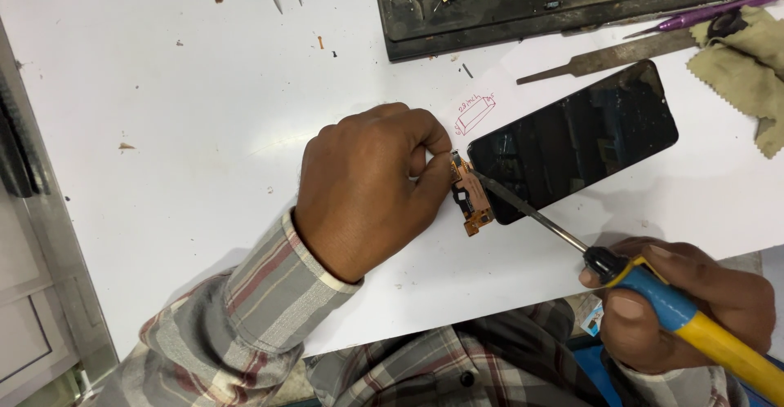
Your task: The person uses a soldering iron and a metal pick to work on a small circuit board attached to a smartphone. They heat and scrape solder joints, remove a small chip, and continue manipulating the board with both tools.
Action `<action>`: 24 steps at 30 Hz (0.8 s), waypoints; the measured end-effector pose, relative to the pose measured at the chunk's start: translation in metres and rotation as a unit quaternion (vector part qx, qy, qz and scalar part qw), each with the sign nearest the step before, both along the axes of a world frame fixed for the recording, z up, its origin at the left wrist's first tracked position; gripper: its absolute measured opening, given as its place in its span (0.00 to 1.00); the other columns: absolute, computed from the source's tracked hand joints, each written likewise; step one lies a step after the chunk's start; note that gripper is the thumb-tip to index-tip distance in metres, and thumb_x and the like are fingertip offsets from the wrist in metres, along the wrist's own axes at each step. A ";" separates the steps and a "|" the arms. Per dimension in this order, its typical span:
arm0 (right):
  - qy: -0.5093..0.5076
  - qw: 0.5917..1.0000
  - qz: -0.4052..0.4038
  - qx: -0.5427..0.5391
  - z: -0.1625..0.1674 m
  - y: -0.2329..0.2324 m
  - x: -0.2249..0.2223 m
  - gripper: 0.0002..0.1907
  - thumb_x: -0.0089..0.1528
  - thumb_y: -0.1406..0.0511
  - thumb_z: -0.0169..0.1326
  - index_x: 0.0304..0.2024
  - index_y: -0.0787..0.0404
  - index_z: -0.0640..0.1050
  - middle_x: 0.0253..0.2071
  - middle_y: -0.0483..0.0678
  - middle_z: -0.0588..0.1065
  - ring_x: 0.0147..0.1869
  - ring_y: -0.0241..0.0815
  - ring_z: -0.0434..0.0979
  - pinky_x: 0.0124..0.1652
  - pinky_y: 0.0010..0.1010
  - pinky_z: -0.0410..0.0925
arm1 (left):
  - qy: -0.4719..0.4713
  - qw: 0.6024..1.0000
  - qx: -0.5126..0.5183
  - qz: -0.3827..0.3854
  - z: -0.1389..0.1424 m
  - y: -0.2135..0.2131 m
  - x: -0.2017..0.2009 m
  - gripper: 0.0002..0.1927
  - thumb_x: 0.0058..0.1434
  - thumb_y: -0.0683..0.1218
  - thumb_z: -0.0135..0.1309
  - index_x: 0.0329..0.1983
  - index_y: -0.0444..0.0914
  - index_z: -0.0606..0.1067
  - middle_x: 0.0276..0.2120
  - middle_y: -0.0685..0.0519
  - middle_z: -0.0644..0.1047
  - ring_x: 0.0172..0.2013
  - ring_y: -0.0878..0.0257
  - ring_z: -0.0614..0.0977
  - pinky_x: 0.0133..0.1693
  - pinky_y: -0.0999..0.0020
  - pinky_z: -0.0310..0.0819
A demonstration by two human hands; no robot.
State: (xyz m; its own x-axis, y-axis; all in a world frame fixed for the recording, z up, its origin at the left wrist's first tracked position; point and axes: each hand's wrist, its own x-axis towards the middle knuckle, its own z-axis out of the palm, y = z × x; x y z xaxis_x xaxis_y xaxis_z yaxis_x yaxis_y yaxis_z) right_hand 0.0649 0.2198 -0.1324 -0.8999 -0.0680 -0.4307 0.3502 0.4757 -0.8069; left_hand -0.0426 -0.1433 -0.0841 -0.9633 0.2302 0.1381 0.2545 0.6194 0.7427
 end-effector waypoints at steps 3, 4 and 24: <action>-0.088 0.996 0.005 -0.033 0.003 0.014 -0.007 0.19 0.70 0.59 0.47 0.49 0.69 0.79 0.36 0.55 0.81 0.34 0.39 0.85 0.39 0.28 0.77 | -0.002 1.000 -0.005 0.000 0.000 0.000 0.000 0.02 0.53 0.41 0.60 0.26 0.39 0.79 0.22 0.54 0.77 0.21 0.59 0.79 0.23 0.63 0.70; -0.071 0.997 -0.004 -0.005 0.003 0.013 -0.003 0.17 0.70 0.60 0.49 0.48 0.69 0.80 0.34 0.56 0.80 0.33 0.40 0.84 0.38 0.28 0.76 | -0.002 1.000 -0.007 0.000 0.000 0.000 0.001 0.02 0.53 0.41 0.60 0.26 0.40 0.79 0.22 0.54 0.78 0.21 0.59 0.79 0.23 0.63 0.70; 0.361 0.928 -0.028 0.085 -0.008 -0.071 0.020 0.22 0.64 0.58 0.61 0.47 0.72 0.73 0.33 0.54 0.78 0.37 0.39 0.83 0.54 0.31 0.75 | -0.049 0.999 -0.020 0.007 0.005 -0.002 0.000 0.02 0.53 0.43 0.60 0.26 0.40 0.79 0.21 0.53 0.78 0.21 0.58 0.80 0.24 0.61 0.71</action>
